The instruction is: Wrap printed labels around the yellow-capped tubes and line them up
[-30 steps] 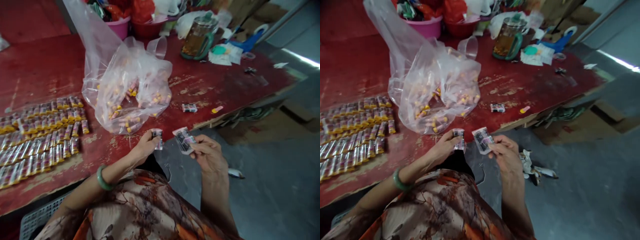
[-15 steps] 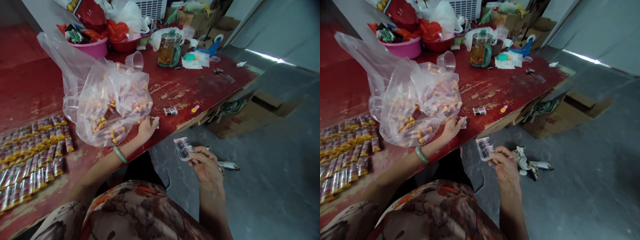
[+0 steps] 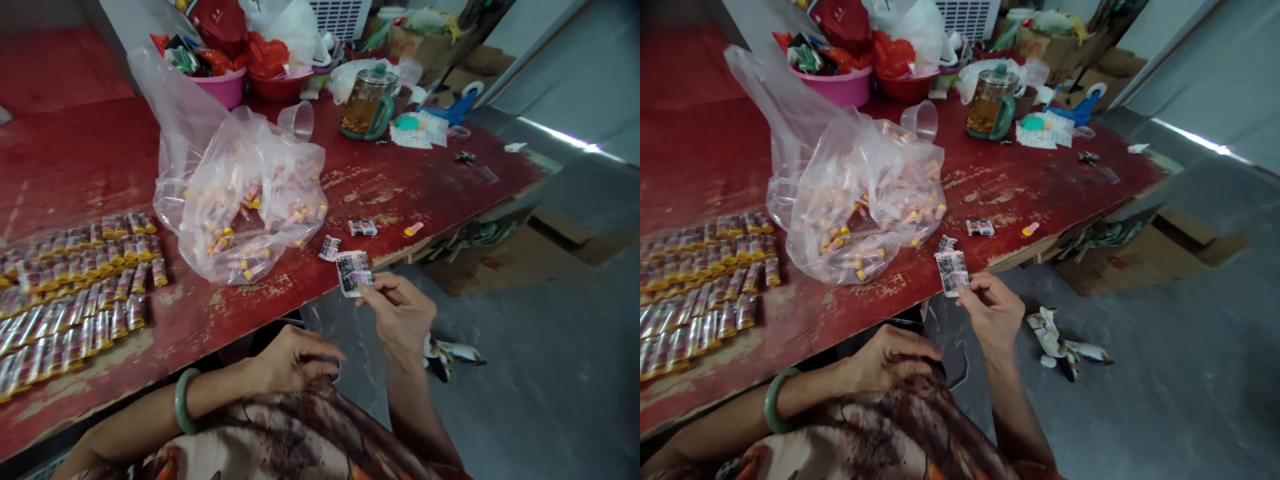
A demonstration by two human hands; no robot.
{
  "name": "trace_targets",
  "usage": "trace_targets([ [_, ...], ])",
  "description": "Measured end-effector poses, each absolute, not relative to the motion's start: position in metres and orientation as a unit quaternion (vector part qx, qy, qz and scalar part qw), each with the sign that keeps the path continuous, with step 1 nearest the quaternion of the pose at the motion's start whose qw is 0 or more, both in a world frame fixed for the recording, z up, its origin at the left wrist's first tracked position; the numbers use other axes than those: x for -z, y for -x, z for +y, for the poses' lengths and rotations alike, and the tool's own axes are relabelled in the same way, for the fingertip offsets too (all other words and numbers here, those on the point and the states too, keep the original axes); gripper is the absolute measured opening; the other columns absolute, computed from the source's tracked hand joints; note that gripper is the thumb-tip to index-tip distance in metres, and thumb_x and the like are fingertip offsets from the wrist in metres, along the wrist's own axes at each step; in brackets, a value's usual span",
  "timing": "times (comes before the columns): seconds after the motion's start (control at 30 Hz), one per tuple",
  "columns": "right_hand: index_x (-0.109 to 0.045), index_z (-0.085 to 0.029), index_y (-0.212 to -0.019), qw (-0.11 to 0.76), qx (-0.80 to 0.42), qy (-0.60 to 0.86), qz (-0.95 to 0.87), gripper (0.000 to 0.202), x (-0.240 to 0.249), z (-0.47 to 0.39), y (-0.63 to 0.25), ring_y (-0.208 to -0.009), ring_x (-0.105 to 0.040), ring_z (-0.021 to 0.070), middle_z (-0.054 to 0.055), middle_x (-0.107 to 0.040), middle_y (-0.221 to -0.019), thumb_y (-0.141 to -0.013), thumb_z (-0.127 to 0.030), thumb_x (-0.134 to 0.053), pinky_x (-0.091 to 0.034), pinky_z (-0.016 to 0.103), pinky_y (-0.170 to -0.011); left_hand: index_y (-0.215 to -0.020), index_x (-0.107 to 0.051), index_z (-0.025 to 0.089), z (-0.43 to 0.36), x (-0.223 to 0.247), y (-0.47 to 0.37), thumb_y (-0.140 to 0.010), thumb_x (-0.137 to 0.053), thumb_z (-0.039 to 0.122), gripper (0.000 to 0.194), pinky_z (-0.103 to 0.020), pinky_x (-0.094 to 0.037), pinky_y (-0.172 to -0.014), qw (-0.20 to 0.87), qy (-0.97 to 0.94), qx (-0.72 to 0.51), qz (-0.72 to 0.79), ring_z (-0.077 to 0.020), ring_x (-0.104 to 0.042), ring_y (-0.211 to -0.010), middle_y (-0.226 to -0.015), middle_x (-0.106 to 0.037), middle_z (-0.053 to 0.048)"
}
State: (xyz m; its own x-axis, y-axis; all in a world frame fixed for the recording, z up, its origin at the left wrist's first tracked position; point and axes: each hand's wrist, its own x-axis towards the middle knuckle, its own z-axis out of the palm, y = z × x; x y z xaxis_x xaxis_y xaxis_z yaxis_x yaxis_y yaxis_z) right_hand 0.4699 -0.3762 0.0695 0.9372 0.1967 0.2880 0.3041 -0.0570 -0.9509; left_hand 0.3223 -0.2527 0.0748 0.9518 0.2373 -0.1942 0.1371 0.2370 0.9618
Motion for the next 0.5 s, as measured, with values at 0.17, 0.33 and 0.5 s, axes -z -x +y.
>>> trace_targets([
  [0.17, -0.059, -0.019, -0.083, 0.370, 0.319, 0.731, -0.476, 0.012, -0.081, -0.350, -0.435, -0.068, -0.063, 0.0138, 0.005, -0.068, -0.080, -0.077, -0.009, -0.064, -0.051, 0.024, -0.063, -0.121, -0.064, 0.023, -0.230, -0.088, -0.318, -0.065, -0.082, 0.031, 0.060, -0.038, -0.045, -0.097, 0.841, -0.475, -0.166, 0.197, -0.0253, -0.059, -0.114, -0.126, -0.062, -0.012],
  [0.33, -0.061, -0.012, -0.088, 0.158, 0.361, 0.641, -0.658, 0.010, -0.077, -0.311, -0.393, -0.070, -0.062, 0.0202, 0.016, -0.068, -0.087, -0.085, -0.009, -0.052, -0.051, 0.033, -0.065, -0.119, -0.063, 0.019, -0.214, -0.083, -0.317, -0.073, -0.076, 0.036, 0.051, -0.041, -0.035, -0.108, 0.916, -0.286, -0.199, 0.197, -0.0291, -0.049, -0.127, -0.131, -0.059, -0.012],
  [0.5, -0.062, -0.012, -0.091, 0.233, 0.207, 0.614, -0.725, 0.014, -0.080, -0.279, -0.376, -0.079, -0.063, 0.0205, 0.014, -0.068, -0.089, -0.087, -0.008, -0.049, -0.053, 0.033, -0.068, -0.109, -0.066, 0.013, -0.186, -0.071, -0.290, -0.084, -0.064, 0.032, 0.031, -0.042, -0.046, -0.096, 0.935, -0.214, -0.192, 0.207, -0.0287, -0.064, -0.106, -0.105, -0.071, -0.014],
])
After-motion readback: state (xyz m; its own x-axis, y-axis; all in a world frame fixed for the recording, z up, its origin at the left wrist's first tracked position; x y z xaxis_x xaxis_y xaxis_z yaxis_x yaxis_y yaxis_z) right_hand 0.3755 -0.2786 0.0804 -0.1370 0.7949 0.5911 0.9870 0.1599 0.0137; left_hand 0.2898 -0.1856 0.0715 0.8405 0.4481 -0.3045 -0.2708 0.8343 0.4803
